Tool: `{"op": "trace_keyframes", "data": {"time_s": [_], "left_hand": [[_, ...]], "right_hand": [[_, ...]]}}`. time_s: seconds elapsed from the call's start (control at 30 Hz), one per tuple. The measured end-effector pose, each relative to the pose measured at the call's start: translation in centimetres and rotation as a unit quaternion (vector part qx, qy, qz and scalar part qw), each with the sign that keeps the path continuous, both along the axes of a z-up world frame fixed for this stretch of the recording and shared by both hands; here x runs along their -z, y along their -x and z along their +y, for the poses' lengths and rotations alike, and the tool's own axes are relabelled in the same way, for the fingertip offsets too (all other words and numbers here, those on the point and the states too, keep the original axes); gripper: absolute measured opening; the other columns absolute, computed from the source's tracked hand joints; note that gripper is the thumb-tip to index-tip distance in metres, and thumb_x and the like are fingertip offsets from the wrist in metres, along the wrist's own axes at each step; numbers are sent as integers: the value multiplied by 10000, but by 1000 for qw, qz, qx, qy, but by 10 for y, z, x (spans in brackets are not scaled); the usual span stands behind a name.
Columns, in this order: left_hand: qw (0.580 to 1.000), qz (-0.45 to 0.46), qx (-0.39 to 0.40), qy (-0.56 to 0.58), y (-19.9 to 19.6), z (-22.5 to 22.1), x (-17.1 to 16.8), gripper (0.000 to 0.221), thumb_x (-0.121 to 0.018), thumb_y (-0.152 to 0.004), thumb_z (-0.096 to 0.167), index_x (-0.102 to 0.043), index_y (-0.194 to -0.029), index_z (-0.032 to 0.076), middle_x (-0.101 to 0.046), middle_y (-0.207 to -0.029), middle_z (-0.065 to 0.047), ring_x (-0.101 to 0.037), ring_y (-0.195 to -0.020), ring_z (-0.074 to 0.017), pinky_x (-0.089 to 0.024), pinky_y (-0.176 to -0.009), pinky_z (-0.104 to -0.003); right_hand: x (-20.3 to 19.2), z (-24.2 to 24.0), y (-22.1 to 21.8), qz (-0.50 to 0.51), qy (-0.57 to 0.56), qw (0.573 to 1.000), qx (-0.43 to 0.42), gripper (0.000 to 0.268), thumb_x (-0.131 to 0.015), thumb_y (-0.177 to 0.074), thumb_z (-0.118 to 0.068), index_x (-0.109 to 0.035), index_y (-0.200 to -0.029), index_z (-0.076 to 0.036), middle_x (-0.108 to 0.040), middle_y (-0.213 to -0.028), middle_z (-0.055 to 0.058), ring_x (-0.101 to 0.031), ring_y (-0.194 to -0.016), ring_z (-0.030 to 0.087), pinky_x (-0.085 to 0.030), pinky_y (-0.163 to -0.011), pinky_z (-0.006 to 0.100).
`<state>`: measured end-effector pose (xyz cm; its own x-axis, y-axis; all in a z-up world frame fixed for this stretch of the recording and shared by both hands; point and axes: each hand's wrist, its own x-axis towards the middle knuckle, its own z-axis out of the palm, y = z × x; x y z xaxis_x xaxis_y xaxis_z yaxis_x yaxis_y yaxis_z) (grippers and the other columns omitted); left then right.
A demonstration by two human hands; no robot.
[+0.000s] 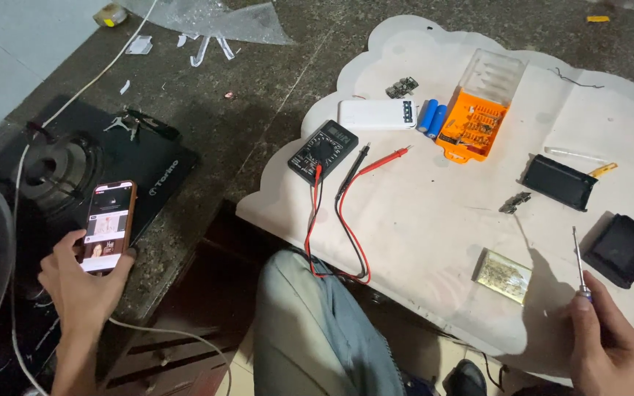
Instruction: Testing a small battery with a multimeter and soldering its terminals on a workbench.
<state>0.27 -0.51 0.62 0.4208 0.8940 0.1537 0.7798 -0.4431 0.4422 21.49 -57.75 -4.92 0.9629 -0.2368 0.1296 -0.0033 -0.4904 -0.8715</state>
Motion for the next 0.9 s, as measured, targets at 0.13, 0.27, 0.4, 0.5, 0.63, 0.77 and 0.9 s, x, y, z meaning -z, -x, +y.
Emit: {"op": "trace_keyframes", "data": {"time_s": [0.13, 0.27, 0.4, 0.5, 0.63, 0.77, 0.9], "left_hand": [[1000, -6, 11, -14, 4, 1, 5, 709, -757, -770, 340, -491, -1384, 103, -455, -1298, -268, -344, -1243, -416, -343, -1010, -523], [999, -14, 33, -41, 8, 6, 11, 663, -764, -789, 359, -520, -1345, 94, -490, -1270, -255, -355, -1256, -403, -308, -1044, -495], [1000, -5, 6, -4, 4, 2, 5, 650, -754, -795, 357, -526, -1357, 124, -440, -1325, -231, -335, -1275, -385, -338, -1028, -519], [1000, -11, 1, 6, 3, 5, 7, 644, -742, -799, 348, -566, -1382, 140, -421, -1306, -214, -336, -1282, -380, -347, -1041, -496], [1000, -1, 15, -8, 3, 5, 3, 776, -729, -783, 395, -529, -1492, 149, -419, -1303, -254, -338, -1250, -421, -328, -1055, -508], [1000, -17, 15, -11, 1, -3, -2, 761, -749, -773, 357, -504, -1450, 112, -463, -1284, -281, -350, -1246, -419, -328, -1027, -517], [999, -5, 22, -33, 6, 7, 9, 725, -763, -767, 350, -517, -1398, 93, -487, -1287, -271, -360, -1245, -418, -331, -1012, -514]], "right_hand": [[-4, 4, 1, -7, -3, 1000, 0, 327, -612, -1179, -127, -675, -1484, -28, -671, -1159, 83, -482, -1068, 76, -411, -935, 218], [1, -1, -2, -16, -9, 1000, -18, 342, -598, -1187, -111, -667, -1517, -52, -650, -1054, 72, -484, -1002, 59, -406, -923, 199], [-5, 4, 1, -2, 8, 1000, 0, 324, -609, -1187, -120, -687, -1493, -46, -666, -1042, 88, -493, -1014, 72, -412, -916, 216], [-4, 4, 0, -4, -12, 1000, -3, 328, -621, -1190, -125, -670, -1500, -27, -664, -1080, 100, -493, -1006, 80, -419, -915, 213], [-10, 8, 1, 10, -9, 1000, 9, 326, -613, -1161, -142, -678, -1471, -63, -677, -1161, 63, -499, -1042, 53, -417, -934, 201], [0, 2, -2, 2, -11, 1000, 9, 318, -620, -1172, -151, -681, -1478, -93, -652, -1130, -1, -444, -1031, 7, -394, -902, 171], [-10, 9, 1, 6, -8, 1000, 8, 313, -614, -1166, -119, -675, -1466, -54, -677, -1190, 62, -508, -1053, 57, -420, -945, 196]]}}
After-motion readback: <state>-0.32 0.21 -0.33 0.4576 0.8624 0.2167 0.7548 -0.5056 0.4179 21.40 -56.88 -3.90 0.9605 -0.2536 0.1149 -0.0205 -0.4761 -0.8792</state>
